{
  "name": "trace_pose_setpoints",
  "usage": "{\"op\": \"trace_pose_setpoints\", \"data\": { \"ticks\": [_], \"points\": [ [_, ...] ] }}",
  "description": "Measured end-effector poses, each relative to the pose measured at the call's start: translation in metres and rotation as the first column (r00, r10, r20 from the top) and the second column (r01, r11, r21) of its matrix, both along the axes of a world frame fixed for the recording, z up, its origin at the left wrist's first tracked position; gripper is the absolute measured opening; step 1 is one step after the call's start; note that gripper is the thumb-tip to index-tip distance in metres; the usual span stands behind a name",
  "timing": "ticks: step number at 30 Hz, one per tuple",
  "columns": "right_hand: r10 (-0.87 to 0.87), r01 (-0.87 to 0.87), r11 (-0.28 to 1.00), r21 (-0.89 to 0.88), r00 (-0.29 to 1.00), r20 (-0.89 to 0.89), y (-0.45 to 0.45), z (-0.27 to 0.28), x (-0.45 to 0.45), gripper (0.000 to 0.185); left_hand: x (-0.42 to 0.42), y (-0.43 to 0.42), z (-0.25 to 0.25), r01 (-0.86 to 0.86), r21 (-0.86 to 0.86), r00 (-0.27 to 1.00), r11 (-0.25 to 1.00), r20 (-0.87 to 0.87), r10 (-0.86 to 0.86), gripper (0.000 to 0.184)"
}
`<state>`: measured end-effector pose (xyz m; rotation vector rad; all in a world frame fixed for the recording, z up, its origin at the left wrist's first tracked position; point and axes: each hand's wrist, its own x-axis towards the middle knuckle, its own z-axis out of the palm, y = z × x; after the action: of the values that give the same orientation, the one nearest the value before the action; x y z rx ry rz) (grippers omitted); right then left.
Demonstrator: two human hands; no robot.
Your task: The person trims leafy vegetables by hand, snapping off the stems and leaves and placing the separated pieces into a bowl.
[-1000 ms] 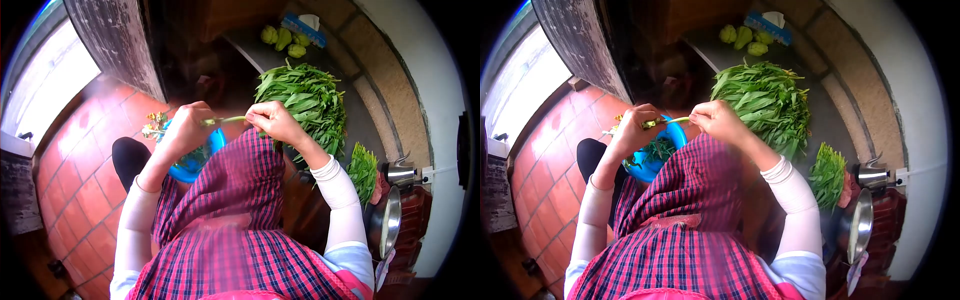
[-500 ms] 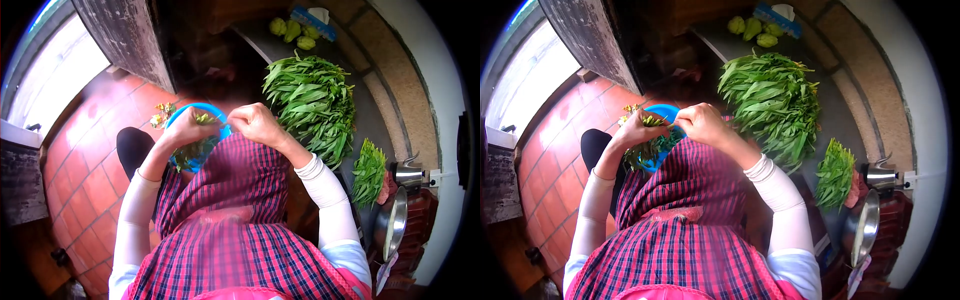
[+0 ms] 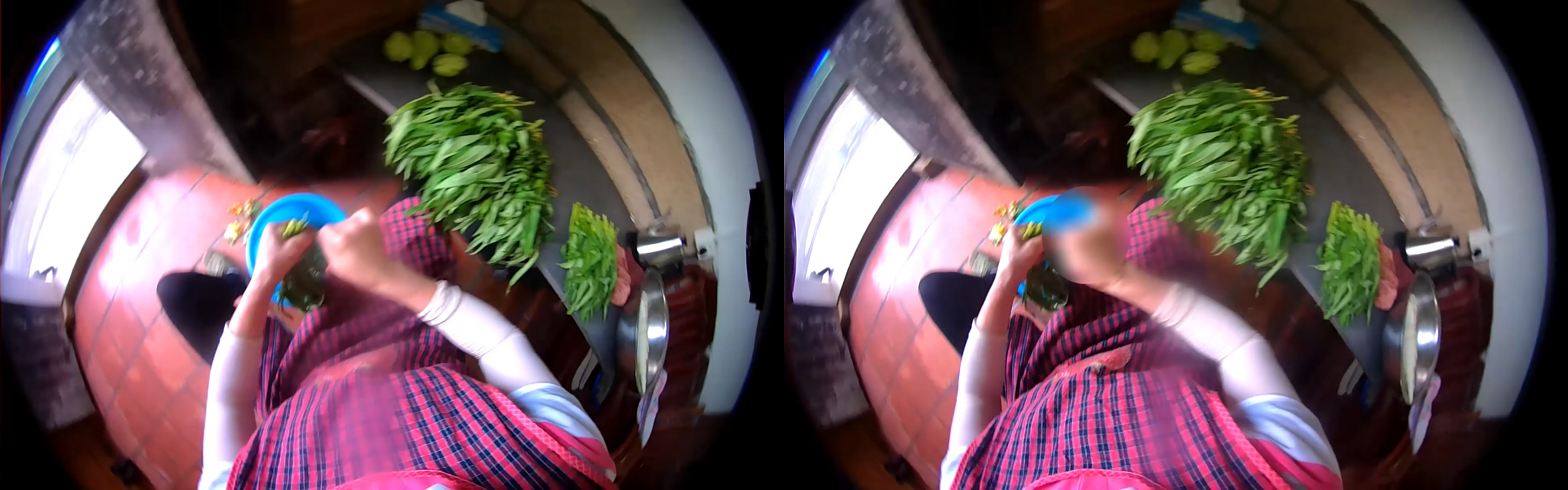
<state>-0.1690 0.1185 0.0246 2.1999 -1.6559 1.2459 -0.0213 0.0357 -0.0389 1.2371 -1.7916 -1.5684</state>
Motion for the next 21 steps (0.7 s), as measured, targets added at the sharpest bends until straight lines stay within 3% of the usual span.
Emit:
{"op": "trace_pose_setpoints", "data": {
  "ticks": [3, 7, 9, 10, 11, 12, 15, 16, 17, 20, 21],
  "points": [
    [-0.103, 0.102, 0.994, 0.031, 0.994, 0.029, -0.011, -0.046, 0.012, 0.012, 0.003, -0.007, -0.021, -0.103, 0.012, 0.994, 0.995, -0.025, 0.104, 0.021],
    [-0.111, 0.110, 0.994, 0.014, 0.993, 0.048, -0.009, -0.043, 0.029, 0.009, 0.028, -0.042, -0.078, -0.305, -0.265, 0.952, 0.915, -0.045, 0.304, 0.012],
    [-0.108, 0.108, 0.994, 0.000, 0.991, 0.074, -0.013, -0.057, 0.028, 0.009, 0.058, -0.062, -0.090, -0.303, -0.285, 0.930, 0.909, 0.121, 0.348, 0.018],
    [-0.172, 0.172, 0.981, 0.088, 0.985, -0.006, -0.018, -0.070, 0.022, 0.011, 0.064, -0.067, -0.092, -0.293, -0.231, 0.946, 0.928, 0.069, 0.316, 0.019],
    [-0.153, 0.156, 0.978, 0.137, 0.988, -0.031, -0.026, -0.118, 0.018, 0.005, 0.067, -0.069, -0.091, -0.282, -0.178, 0.957, 0.943, 0.018, 0.290, 0.020],
    [-0.112, 0.106, 0.944, 0.312, 0.994, 0.000, -0.038, -0.166, 0.017, 0.017, 0.064, -0.070, -0.084, -0.272, -0.152, 0.959, 0.950, 0.032, 0.280, 0.021],
    [0.028, -0.170, 0.631, 0.757, 0.980, 0.196, -0.045, -0.178, -0.001, 0.063, 0.066, -0.062, -0.067, -0.235, -0.057, 0.971, 0.970, -0.060, 0.232, 0.026],
    [0.028, -0.149, 0.578, 0.802, 0.986, 0.164, -0.042, -0.136, 0.001, 0.066, 0.068, -0.058, -0.058, -0.233, 0.015, 0.972, 0.972, -0.040, 0.233, 0.030],
    [0.055, -0.121, 0.605, 0.787, 0.992, 0.111, -0.036, -0.108, 0.001, 0.061, 0.070, -0.056, -0.056, -0.244, 0.036, 0.969, 0.969, -0.032, 0.245, 0.029],
    [0.084, -0.094, 0.882, 0.463, 0.996, 0.042, -0.008, -0.017, -0.021, 0.048, 0.066, -0.057, -0.054, -0.255, 0.219, 0.933, 0.942, -0.199, 0.299, 0.023],
    [0.040, -0.030, 0.993, 0.118, 0.996, -0.084, 0.002, 0.041, -0.039, 0.036, 0.064, -0.059, -0.058, -0.237, 0.270, 0.918, 0.933, -0.251, 0.306, 0.022]
  ]
}}
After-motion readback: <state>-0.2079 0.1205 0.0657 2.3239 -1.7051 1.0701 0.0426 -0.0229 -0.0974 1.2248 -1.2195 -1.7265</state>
